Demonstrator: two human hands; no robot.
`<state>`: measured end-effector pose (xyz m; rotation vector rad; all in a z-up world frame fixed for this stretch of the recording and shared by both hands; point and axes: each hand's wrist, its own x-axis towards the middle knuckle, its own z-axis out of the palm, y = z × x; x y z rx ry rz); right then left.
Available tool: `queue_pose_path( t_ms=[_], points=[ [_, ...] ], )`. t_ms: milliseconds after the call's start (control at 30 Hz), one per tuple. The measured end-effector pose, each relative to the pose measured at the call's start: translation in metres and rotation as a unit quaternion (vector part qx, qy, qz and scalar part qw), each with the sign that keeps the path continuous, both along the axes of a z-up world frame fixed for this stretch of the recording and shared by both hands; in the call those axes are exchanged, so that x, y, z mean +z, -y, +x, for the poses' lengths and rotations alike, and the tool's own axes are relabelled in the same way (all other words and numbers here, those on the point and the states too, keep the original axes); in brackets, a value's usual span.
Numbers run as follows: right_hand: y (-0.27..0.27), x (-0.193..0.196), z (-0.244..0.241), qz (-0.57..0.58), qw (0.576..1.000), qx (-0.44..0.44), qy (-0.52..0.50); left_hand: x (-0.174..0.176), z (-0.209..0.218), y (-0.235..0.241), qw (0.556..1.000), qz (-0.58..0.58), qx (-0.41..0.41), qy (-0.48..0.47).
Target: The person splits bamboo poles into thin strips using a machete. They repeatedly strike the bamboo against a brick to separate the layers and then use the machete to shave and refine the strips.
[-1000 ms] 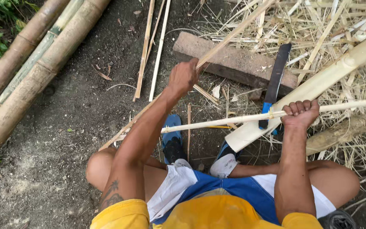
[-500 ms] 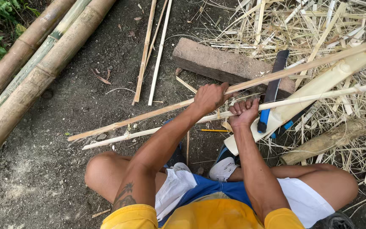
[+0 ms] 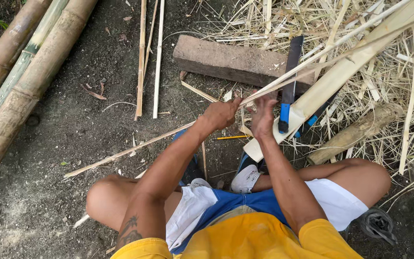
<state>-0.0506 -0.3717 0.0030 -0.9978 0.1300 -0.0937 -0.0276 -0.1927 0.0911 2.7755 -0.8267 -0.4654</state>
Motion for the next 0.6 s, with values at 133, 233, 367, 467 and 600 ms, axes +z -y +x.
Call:
queue_pose_path(
  t_ms=[133,233,367,467,600],
  points=[
    [0.098,0.006,0.027,0.133,0.989,-0.054,-0.023,-0.008,0.01,-0.029,1.0,0.03,-0.004,0.009],
    [0.118,-0.008,0.044,0.165,0.98,-0.069,-0.092,-0.008,0.018,-0.05,0.995,0.082,0.011,0.052],
    [0.09,-0.02,0.044,0.171,0.964,-0.057,-0.195,-0.002,0.031,-0.088,0.991,0.102,0.065,0.055],
    [0.053,0.003,0.035,0.19,0.941,-0.084,-0.267,0.003,0.04,-0.108,0.989,0.095,0.088,0.064],
    [0.031,-0.01,0.023,0.295,0.936,-0.086,-0.168,0.017,0.037,-0.103,0.98,0.173,0.074,0.061]
  ],
)
